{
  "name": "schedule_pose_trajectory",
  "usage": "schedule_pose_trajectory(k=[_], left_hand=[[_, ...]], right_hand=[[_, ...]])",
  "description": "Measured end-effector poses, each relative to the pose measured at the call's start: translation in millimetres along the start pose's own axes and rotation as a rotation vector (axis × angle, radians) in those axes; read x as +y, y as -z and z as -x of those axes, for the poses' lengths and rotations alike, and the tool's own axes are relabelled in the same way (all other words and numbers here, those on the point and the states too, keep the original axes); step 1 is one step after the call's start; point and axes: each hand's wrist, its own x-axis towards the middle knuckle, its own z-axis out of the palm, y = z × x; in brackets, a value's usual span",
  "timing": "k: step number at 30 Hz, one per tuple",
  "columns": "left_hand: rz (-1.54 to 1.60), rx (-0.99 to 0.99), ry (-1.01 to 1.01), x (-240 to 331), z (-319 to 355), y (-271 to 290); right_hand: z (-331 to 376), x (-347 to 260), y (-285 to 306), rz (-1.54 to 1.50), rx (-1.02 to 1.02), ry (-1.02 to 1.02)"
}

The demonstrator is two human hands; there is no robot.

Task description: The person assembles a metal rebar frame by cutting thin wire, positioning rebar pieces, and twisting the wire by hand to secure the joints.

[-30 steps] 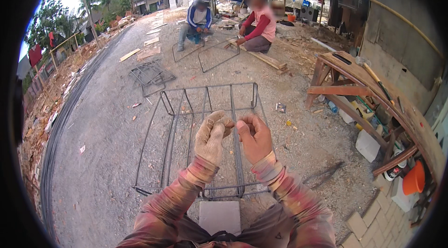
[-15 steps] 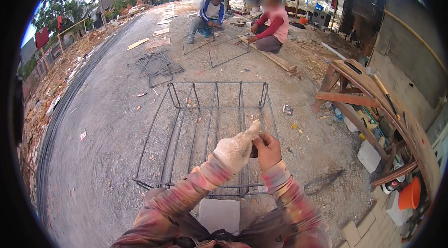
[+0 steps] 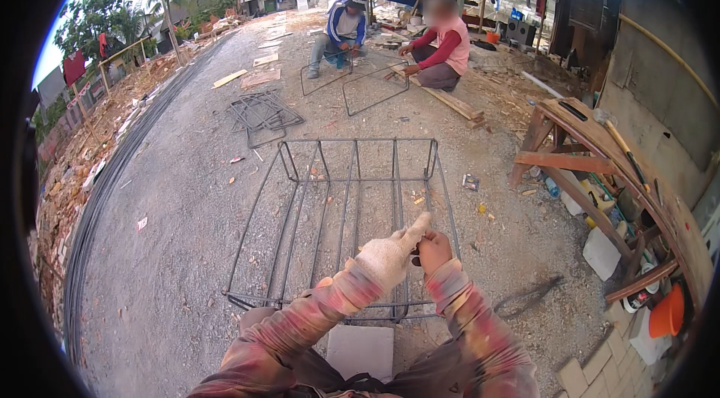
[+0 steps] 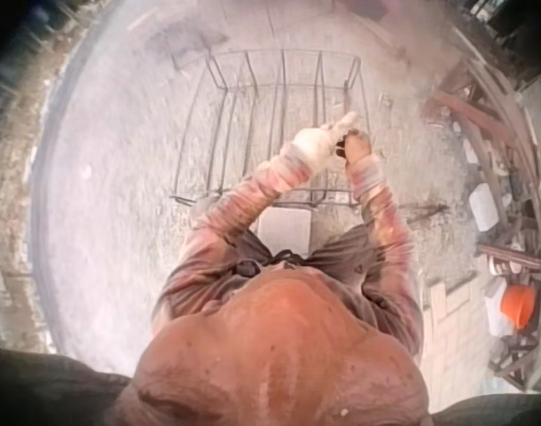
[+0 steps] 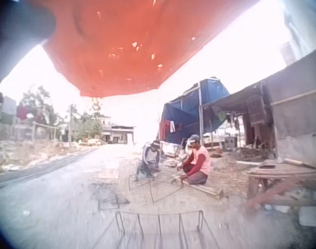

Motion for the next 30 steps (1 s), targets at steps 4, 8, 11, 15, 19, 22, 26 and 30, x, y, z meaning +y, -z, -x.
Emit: schedule_pose_trajectory(k=[4,8,11,15,19,22,26,30], left_hand=[[0.086,0.103,-0.068,-12.1,-2.9,-12.1],[0.135,0.136,-0.109,-10.2,-2.6,-12.3],[0.178,0.128,-0.123,-13.5,0.7,-14.9],[0.360,0.196,-0.156,-21.2,-0.5,-27.4],[1.244,0.180,0.111,-31.3,-7.2,-41.0],[1.802,-0.048,0.586,-34.7,-10.0,-22.5],[1.783,0.075,0.563,-54.5,-14.2,-18.6],[1.904,0.406,0.584,-75.9,-13.6,3.6]], right_hand=[[-2.2,-3.1,0.1,0.159,-0.012,0.203],[-10.9,9.1,11.2,0.226,-0.059,0.357],[-5.8,5.6,13.0,0.309,-0.095,0.315],[-1.3,7.5,14.3,0.519,-0.053,0.458],[19.1,0.5,5.3,0.862,0.088,0.672],[37.0,-4.9,-8.0,0.988,-0.040,0.799],[55.4,12.7,-38.1,1.037,-0.239,0.756],[61.9,7.9,-43.3,1.134,-0.306,0.635]])
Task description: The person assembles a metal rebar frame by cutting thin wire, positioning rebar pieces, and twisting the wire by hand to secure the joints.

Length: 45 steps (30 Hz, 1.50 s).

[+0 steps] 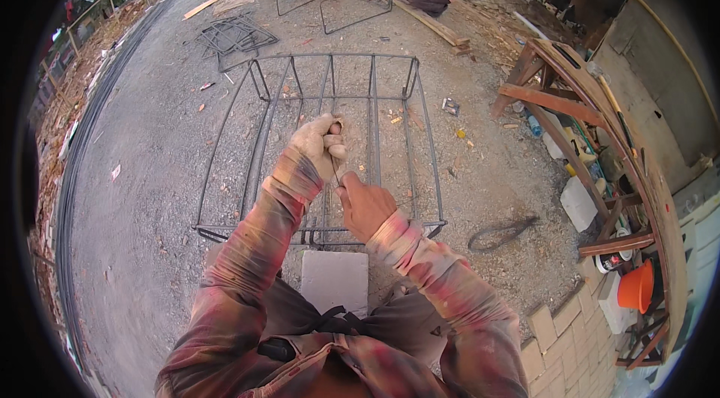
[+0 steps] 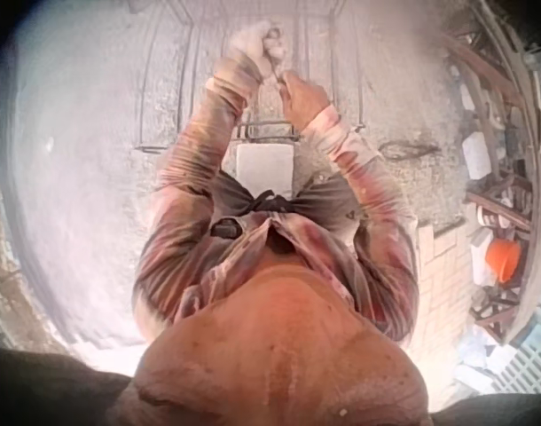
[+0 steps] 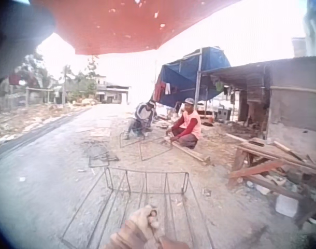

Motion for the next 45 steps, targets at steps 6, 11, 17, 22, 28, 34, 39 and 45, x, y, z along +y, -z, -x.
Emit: schedule_pose_trajectory(k=[6,11,17,22,28,34,39,45], left_hand=[[0.157,0.252,-0.535,60.6,12.3,-7.0],[0.245,0.228,-0.761,96.4,31.7,5.5],[0.260,0.182,-0.845,107.1,34.1,20.7],[0.232,0.233,-0.691,107.9,4.7,38.6],[0.265,0.376,-0.471,111.1,-36.4,99.8],[0.242,0.300,-0.702,139.3,3.5,65.6],[0.221,0.317,-0.795,176.5,10.4,74.7],[0.225,0.414,-0.944,211.6,-12.8,74.2]], right_hand=[[-2.5,-5.9,19.3,0.094,0.096,0.101],[-3.1,-17.7,33.4,0.029,0.030,0.211],[9.3,-2.2,54.8,0.105,0.053,0.038],[-2.2,48.6,49.7,0.054,0.024,0.116],[-39.9,84.5,53.7,0.199,-0.033,0.082],[9.8,64.3,95.0,0.324,0.193,0.148],[18.0,59.8,121.5,0.419,0.212,0.093],[18.6,82.6,138.8,0.295,0.209,0.201]])
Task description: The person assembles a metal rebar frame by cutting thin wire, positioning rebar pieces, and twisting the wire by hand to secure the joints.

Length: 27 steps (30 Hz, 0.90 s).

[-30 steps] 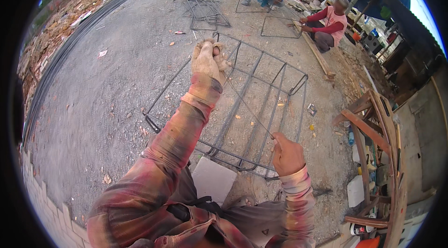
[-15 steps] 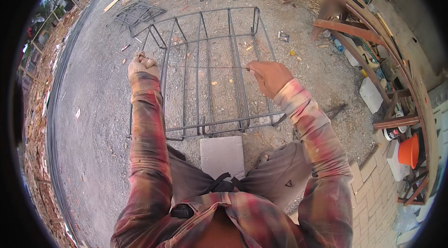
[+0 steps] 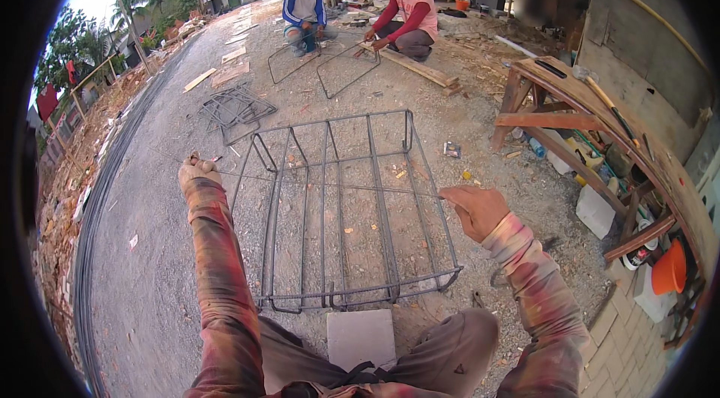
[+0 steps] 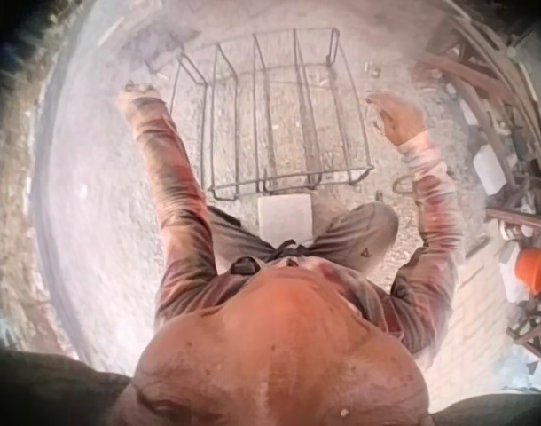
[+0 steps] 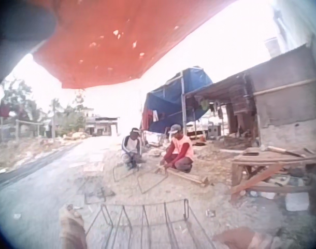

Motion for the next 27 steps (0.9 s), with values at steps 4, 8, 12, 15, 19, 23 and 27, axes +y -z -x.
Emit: schedule_pose_trajectory(k=[4,8,12,15,19,23,27], left_hand=[[-0.079,0.096,0.015,3.8,-8.4,5.9],[-0.138,0.052,-0.045,-6.7,-9.7,21.8],[-0.099,-0.085,0.035,-6.3,9.7,24.5],[-0.113,-0.307,0.181,-30.5,76.1,-3.5],[-0.094,-0.497,0.430,-91.8,166.2,-34.6],[-0.139,-0.653,0.512,-109.8,205.4,-30.5],[-0.203,-0.740,0.479,-106.2,203.9,-24.2]], right_hand=[[44.1,37.5,-18.0,-0.112,-0.055,-0.173],[89.1,51.4,-36.0,-0.115,-0.021,-0.380],[123.2,65.3,-53.5,-0.138,-0.186,-0.516],[169.9,119.4,-61.8,-0.131,-0.216,-0.692],[205.4,186.1,-20.2,0.363,-0.630,-0.824],[88.2,74.7,23.3,0.408,-0.254,-0.665],[-1.3,30.4,35.2,0.709,-0.321,-0.338]])
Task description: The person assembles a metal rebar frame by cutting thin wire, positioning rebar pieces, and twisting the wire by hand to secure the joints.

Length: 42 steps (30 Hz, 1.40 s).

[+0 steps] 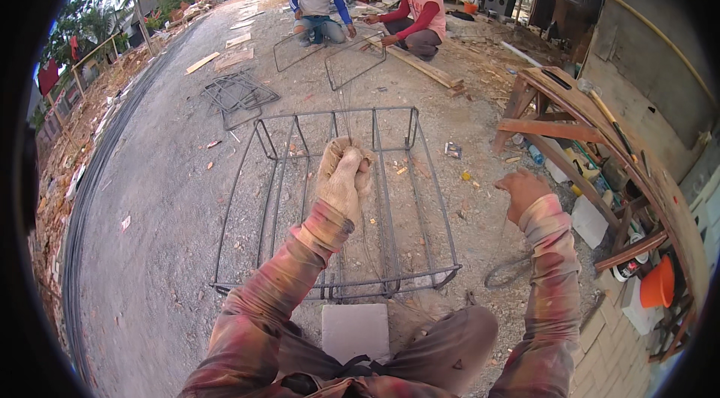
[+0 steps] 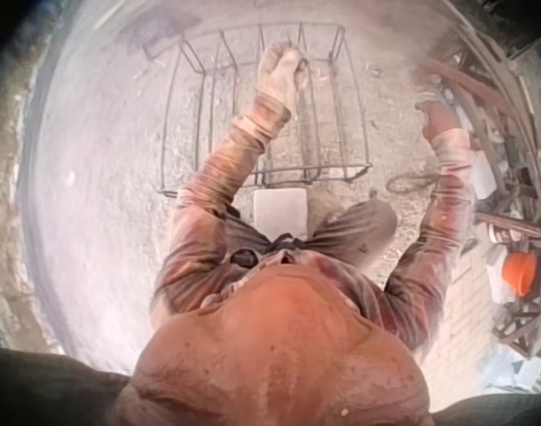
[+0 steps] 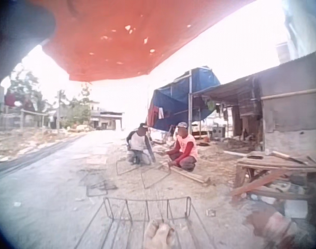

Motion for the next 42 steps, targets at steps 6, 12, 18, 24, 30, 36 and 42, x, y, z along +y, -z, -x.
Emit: schedule_pose_trajectory(k=[6,12,18,24,30,36,42], left_hand=[[0.188,0.149,-0.169,14.4,-15.8,-9.4],[0.152,0.118,-0.175,20.4,-15.4,5.4],[0.021,-0.053,-0.099,-0.9,2.7,-11.7],[-0.041,-0.138,-0.091,8.1,14.6,-20.8],[-0.076,-0.191,-0.056,12.1,17.9,-19.8],[-0.099,-0.193,-0.060,13.3,20.6,-23.8],[-0.158,-0.193,-0.034,16.5,21.9,-25.3]], right_hand=[[-16.9,84.5,-33.8,0.312,-0.575,-0.431],[-24.2,11.7,4.4,-0.645,-0.142,-0.041],[-65.3,-106.1,93.7,-1.161,0.463,0.247],[-87.0,-124.0,130.9,-1.227,0.462,0.423],[-98.3,-127.0,127.1,-1.152,0.512,0.422],[-97.1,-126.8,116.9,-1.204,0.503,0.403],[-99.1,-126.9,106.3,-1.417,0.484,0.381]])
